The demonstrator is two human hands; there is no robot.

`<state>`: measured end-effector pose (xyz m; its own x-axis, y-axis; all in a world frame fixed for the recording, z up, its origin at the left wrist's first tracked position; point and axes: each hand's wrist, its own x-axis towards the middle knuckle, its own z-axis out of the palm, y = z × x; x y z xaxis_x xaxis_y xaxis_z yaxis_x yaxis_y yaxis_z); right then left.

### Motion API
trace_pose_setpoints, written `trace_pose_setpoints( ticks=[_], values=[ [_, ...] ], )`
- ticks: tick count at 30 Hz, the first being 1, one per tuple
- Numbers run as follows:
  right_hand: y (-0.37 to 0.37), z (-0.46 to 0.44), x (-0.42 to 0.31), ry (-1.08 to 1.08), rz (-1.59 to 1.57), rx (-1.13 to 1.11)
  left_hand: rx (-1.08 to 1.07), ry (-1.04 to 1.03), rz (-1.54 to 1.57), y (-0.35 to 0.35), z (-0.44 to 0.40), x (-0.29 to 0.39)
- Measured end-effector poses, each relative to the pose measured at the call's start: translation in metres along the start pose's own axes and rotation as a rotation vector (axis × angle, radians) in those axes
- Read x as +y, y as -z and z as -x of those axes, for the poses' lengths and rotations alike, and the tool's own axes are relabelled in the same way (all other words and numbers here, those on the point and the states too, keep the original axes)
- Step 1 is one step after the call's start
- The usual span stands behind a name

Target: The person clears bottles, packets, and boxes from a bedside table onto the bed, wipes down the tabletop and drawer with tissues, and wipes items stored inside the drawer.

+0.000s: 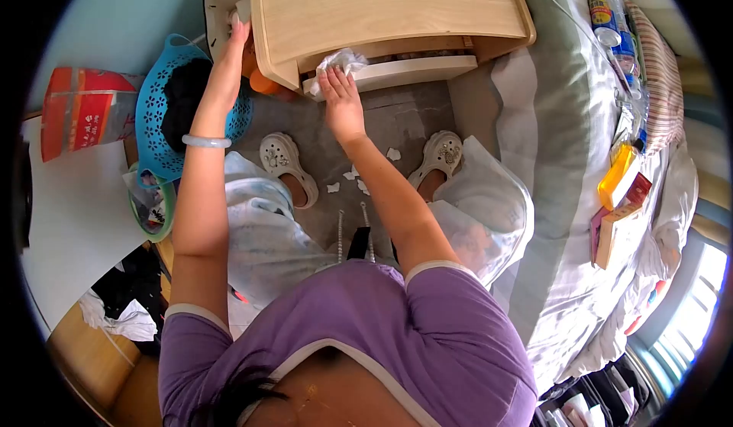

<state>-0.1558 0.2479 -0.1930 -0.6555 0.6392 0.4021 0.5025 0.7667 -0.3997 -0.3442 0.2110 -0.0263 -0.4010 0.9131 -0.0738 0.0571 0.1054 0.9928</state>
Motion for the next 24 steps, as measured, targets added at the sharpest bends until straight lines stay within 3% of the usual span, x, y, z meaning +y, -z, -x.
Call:
trace_pose_setpoints(
  ticks=[2, 3, 5, 6, 7, 8, 11, 13, 16, 18, 21, 24],
  values=[
    [0.002, 0.000, 0.007, 0.064, -0.090, -0.007, -0.016, -0.013, 0.020, 0.002, -0.001, -0.006],
    [0.016, 0.004, 0.019, 0.171, 0.158, -0.082, -0.028, -0.018, 0.027, 0.004, -0.002, -0.007],
    [0.038, 0.012, 0.070, -0.067, 0.083, 0.041, 0.010, -0.015, -0.031, 0.001, 0.001, -0.003],
    [0.031, 0.025, 0.116, -0.221, -0.269, 0.137, 0.033, -0.012, -0.056, -0.001, 0.002, 0.000],
    [0.057, 0.025, 0.124, -0.262, -0.018, 0.143, 0.021, -0.018, -0.041, -0.003, 0.002, 0.003],
    [0.079, 0.019, 0.113, -0.241, 0.258, 0.121, 0.011, -0.020, -0.023, -0.005, 0.003, 0.008],
    [0.036, 0.019, 0.094, -0.244, -0.001, 0.240, -0.023, -0.020, 0.018, -0.003, 0.002, 0.003],
    [0.014, 0.008, 0.028, -0.086, 0.110, 0.059, -0.064, 0.001, 0.039, -0.001, 0.003, 0.004],
    [-0.015, -0.003, -0.031, -0.013, -0.014, -0.024, -0.051, 0.011, 0.045, 0.000, 0.004, 0.003],
    [-0.017, -0.005, -0.037, -0.053, -0.112, 0.021, -0.042, 0.026, 0.029, 0.003, 0.004, 0.000],
    [-0.001, -0.003, -0.009, 0.114, -0.069, -0.097, -0.077, 0.042, 0.019, 0.007, -0.001, -0.004],
    [0.028, 0.004, 0.038, 0.029, 0.062, -0.014, -0.064, 0.041, -0.017, 0.004, 0.000, -0.003]
  ],
)
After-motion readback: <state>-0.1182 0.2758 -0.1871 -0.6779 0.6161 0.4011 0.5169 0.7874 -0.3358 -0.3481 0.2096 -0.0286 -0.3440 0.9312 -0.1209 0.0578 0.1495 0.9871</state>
